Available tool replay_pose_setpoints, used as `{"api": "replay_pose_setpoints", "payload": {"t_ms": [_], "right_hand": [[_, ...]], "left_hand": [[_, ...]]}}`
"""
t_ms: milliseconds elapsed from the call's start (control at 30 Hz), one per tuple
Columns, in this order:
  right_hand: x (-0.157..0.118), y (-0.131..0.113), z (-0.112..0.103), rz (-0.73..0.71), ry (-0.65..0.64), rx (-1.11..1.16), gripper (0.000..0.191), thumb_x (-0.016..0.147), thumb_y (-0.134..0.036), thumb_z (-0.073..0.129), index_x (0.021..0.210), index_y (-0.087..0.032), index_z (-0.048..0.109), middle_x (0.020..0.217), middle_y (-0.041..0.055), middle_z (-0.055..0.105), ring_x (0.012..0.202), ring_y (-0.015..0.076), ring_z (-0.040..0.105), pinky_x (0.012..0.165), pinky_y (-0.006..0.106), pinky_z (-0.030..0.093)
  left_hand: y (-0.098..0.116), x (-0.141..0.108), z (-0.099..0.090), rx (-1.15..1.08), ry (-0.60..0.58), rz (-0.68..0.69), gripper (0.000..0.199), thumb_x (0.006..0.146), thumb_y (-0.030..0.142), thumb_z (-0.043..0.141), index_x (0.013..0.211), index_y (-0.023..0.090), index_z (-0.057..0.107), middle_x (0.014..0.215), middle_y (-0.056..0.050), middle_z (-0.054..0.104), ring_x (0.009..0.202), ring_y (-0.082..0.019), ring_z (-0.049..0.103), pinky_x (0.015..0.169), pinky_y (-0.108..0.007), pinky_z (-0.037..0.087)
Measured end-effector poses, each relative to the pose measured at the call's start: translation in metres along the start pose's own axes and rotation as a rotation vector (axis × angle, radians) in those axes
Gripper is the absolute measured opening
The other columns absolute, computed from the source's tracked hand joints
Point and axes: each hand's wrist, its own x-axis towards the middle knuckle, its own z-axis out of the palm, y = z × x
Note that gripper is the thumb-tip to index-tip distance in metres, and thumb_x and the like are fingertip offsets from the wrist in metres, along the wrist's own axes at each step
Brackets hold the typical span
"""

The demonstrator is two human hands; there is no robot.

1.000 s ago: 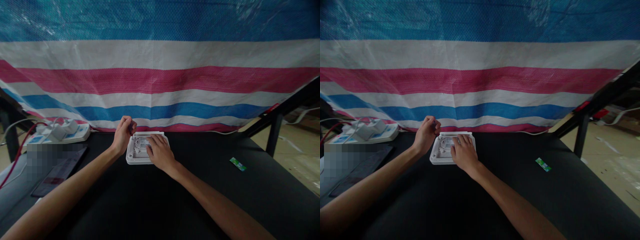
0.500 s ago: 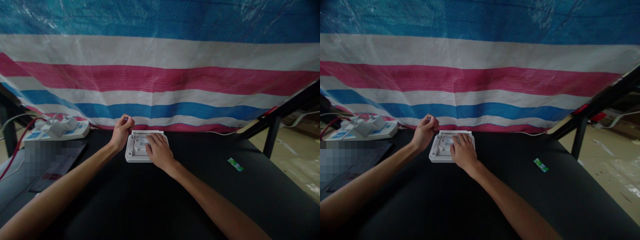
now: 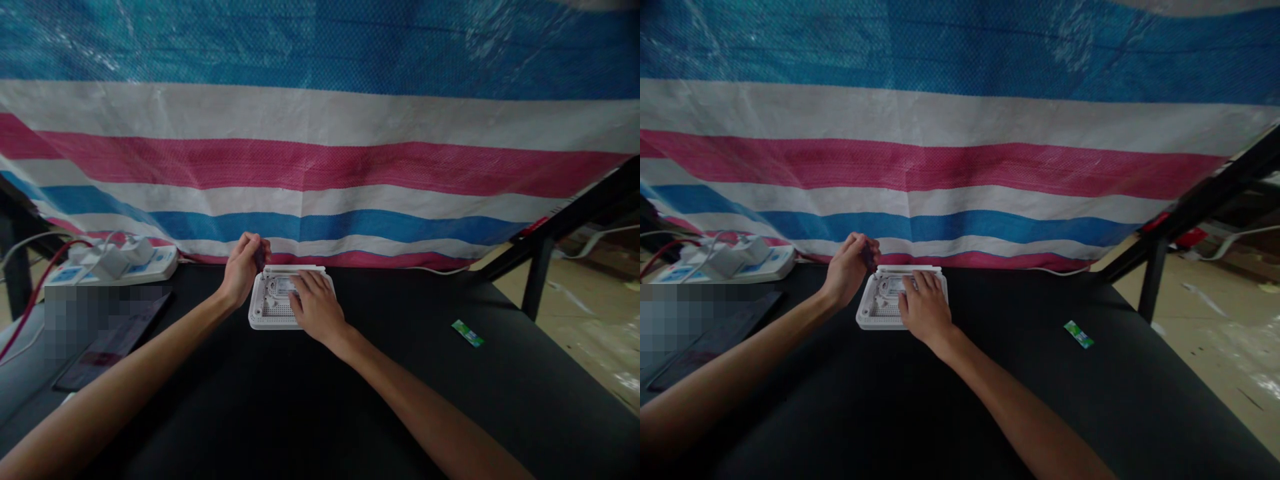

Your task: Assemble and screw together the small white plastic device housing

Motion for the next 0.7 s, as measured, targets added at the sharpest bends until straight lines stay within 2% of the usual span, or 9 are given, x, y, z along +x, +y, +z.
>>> {"api": "replay_pose_setpoints", "payload": {"t_ms": [100,233,367,533,700], "right_hand": [[0.0001,-0.0006,-0.0006,-0.001,0.002,-0.002,0.038,0.094,-0.029,0.045,0.125,-0.013,0.06,0.131,0.0151,0.059,0.124,0.029,0.05,0.11,0.044,0.034],[0.0008,-0.002,-0.0033,0.0,-0.023,0.004,0.038,0.094,-0.029,0.045,0.126,-0.014,0.06,0.132,0.0148,0.059,0.125,0.029,0.048,0.11,0.046,0.034],[0.0013,-0.0025,-0.0046,0.002,-0.037,0.011,0.037,0.095,-0.029,0.044,0.125,-0.014,0.06,0.131,0.0148,0.059,0.125,0.0285,0.048,0.11,0.046,0.033],[0.0007,-0.0007,-0.001,0.012,-0.039,0.0,0.039,0.095,-0.029,0.044,0.127,-0.013,0.059,0.134,0.0147,0.058,0.126,0.0286,0.047,0.111,0.045,0.032],[-0.0001,0.0,0.0001,0.004,-0.025,-0.002,0.039,0.095,-0.029,0.045,0.127,-0.013,0.06,0.133,0.0151,0.058,0.126,0.0282,0.048,0.11,0.045,0.033]], "left_hand": [[0.002,0.0015,-0.0008,-0.013,0.004,0.006,0.029,0.083,0.037,0.068,0.077,0.019,0.047,0.072,0.001,0.051,0.059,-0.011,0.047,0.051,-0.021,0.035],[0.0023,0.0016,-0.0002,-0.025,-0.122,-0.066,0.03,0.087,0.042,0.064,0.076,0.016,0.053,0.062,0.003,0.039,0.056,-0.011,0.039,0.052,-0.021,0.034],[0.0019,-0.0025,0.0034,0.007,-0.184,-0.079,0.03,0.09,0.042,0.06,0.078,0.016,0.054,0.061,0.002,0.037,0.055,-0.011,0.036,0.053,-0.021,0.033],[0.0012,-0.0063,0.0065,0.006,-0.159,-0.027,0.022,0.088,0.032,0.064,0.08,0.018,0.049,0.065,0.003,0.043,0.057,-0.01,0.038,0.055,-0.019,0.033],[0.0009,-0.0021,0.0015,0.034,-0.106,-0.017,0.025,0.09,0.037,0.058,0.077,0.016,0.053,0.065,0.0,0.045,0.058,-0.011,0.04,0.054,-0.021,0.033]]}}
